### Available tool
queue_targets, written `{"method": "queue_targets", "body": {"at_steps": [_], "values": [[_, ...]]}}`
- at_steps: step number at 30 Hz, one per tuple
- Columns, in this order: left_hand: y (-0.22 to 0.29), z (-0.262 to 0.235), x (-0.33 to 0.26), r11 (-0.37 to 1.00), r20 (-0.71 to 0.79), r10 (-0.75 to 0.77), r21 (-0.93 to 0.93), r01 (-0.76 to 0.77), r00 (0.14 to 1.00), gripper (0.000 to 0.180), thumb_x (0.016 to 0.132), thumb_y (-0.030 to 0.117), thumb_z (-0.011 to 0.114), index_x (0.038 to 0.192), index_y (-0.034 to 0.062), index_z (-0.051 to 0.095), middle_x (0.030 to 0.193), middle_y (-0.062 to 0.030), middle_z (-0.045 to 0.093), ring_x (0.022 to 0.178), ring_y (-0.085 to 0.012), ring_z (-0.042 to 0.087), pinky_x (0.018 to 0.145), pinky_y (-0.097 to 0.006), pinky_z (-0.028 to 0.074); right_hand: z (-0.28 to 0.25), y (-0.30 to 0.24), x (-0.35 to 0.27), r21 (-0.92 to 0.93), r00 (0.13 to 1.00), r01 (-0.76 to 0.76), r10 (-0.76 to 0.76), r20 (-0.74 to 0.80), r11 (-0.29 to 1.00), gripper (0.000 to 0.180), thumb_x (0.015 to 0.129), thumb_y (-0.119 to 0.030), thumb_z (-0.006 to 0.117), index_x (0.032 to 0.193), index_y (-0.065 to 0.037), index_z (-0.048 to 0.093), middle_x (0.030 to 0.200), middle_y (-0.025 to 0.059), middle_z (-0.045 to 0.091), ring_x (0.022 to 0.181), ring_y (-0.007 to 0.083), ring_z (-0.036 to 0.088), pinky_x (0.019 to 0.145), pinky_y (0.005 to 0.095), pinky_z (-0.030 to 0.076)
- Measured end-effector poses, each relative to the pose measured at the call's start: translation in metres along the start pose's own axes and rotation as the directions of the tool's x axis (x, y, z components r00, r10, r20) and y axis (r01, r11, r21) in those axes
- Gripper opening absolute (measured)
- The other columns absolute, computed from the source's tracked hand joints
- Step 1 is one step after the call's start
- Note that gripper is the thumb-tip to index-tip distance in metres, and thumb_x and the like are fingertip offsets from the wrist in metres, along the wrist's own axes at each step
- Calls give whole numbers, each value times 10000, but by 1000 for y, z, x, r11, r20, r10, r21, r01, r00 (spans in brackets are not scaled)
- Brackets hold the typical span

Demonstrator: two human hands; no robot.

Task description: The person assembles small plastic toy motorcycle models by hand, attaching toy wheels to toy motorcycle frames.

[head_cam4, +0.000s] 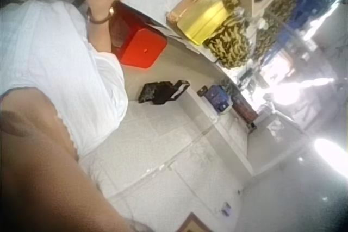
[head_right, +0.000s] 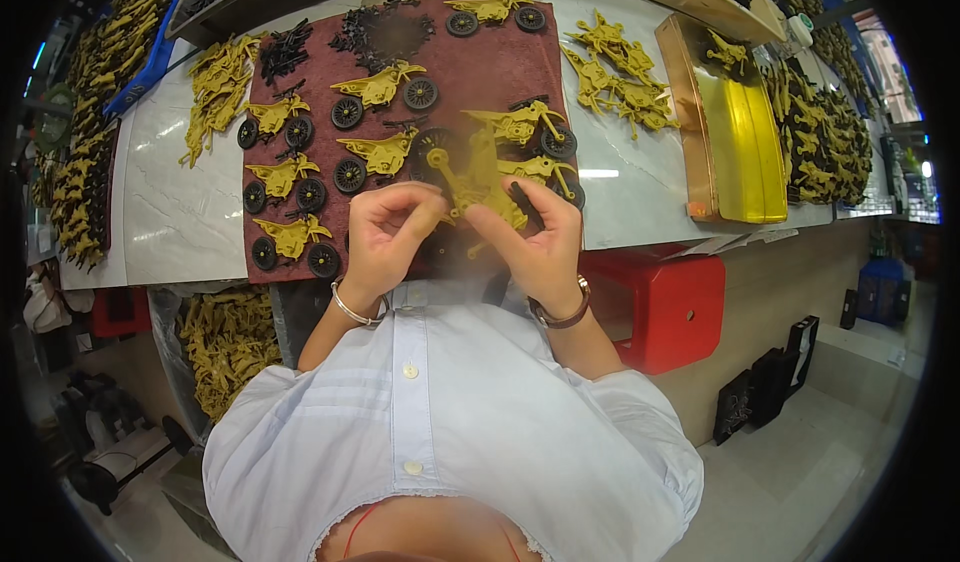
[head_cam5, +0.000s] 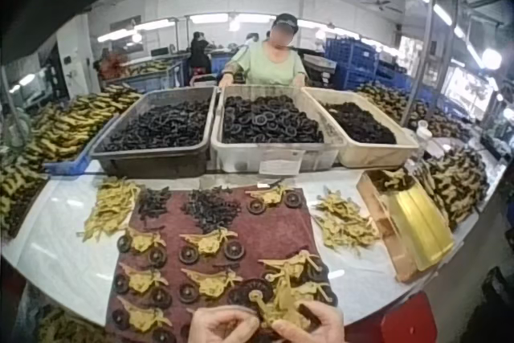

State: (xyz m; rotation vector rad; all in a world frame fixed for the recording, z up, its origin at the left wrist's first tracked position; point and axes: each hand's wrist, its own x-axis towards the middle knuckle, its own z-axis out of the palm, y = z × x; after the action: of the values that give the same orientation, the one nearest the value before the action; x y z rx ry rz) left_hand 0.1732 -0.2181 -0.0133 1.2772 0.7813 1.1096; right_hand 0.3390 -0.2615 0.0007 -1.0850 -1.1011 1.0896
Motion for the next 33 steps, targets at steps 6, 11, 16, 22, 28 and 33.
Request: {"method": "queue_targets", "body": {"at_steps": [6, 11, 16, 22, 28, 33], "values": [[1, -4, -2, 991, 43, -24, -128, 29, 999, 111, 829, 44, 668, 865, -60, 659, 837, -101, 669, 763, -95, 598, 654, -234, 468, 1, 1, 1, -109, 995, 94, -98, -26, 990, 317, 800, 20, 705, 1094, 83, 603, 1007, 98, 648, 841, 108, 620, 624, 227, 546], [-2, 0, 3, 991, 108, 134, -29, -132, 985, 138, 761, -104, 682, 885, -72, 630, 879, -96, 638, 786, -108, 585, 708, -236, 469, -8, 1, 2, 78, 1000, -14, 13, 14, 997, 322, 786, 25, 715, 1084, 77, 603, 1039, 101, 635, 862, 106, 606, 670, 233, 532], [-2, 1, 1, 974, 101, 211, 59, -218, 972, 176, 758, -91, 695, 923, -75, 638, 898, -119, 650, 777, -132, 615, 714, -239, 488, -14, 8, 4, -2, 985, 151, -150, 82, 989, 307, 764, 30, 728, 1046, 62, 613, 1035, 94, 637, 918, 123, 586, 754, 251, 492], [24, 4, 8, 952, 95, 279, 103, -289, 955, 283, 715, -75, 734, 988, -61, 658, 1001, -134, 674, 876, -177, 649, 803, -293, 507, -16, 12, -1, 96, 994, 86, -92, 55, 992, 282, 704, 4, 767, 953, 38, 638, 993, 91, 646, 909, 154, 587, 815, 287, 459], [24, 2, 6, 913, 171, 349, 160, -375, 921, 294, 691, -68, 742, 975, -51, 665, 969, -149, 693, 873, -213, 661, 785, -311, 513, -12, 11, 0, 18, 987, 128, -130, 100, 992, 285, 675, 8, 776, 927, 20, 643, 968, 92, 651, 893, 171, 593, 820, 300, 455], [22, 4, 3, 894, 149, 395, 163, -417, 906, 262, 693, -73, 736, 945, -43, 670, 935, -142, 696, 818, -196, 650, 738, -300, 508, -8, 10, -3, -114, 960, 273, -264, 91, 955, 283, 679, 9, 775, 933, 19, 649, 931, 92, 652, 851, 171, 595, 787, 294, 459]]}}
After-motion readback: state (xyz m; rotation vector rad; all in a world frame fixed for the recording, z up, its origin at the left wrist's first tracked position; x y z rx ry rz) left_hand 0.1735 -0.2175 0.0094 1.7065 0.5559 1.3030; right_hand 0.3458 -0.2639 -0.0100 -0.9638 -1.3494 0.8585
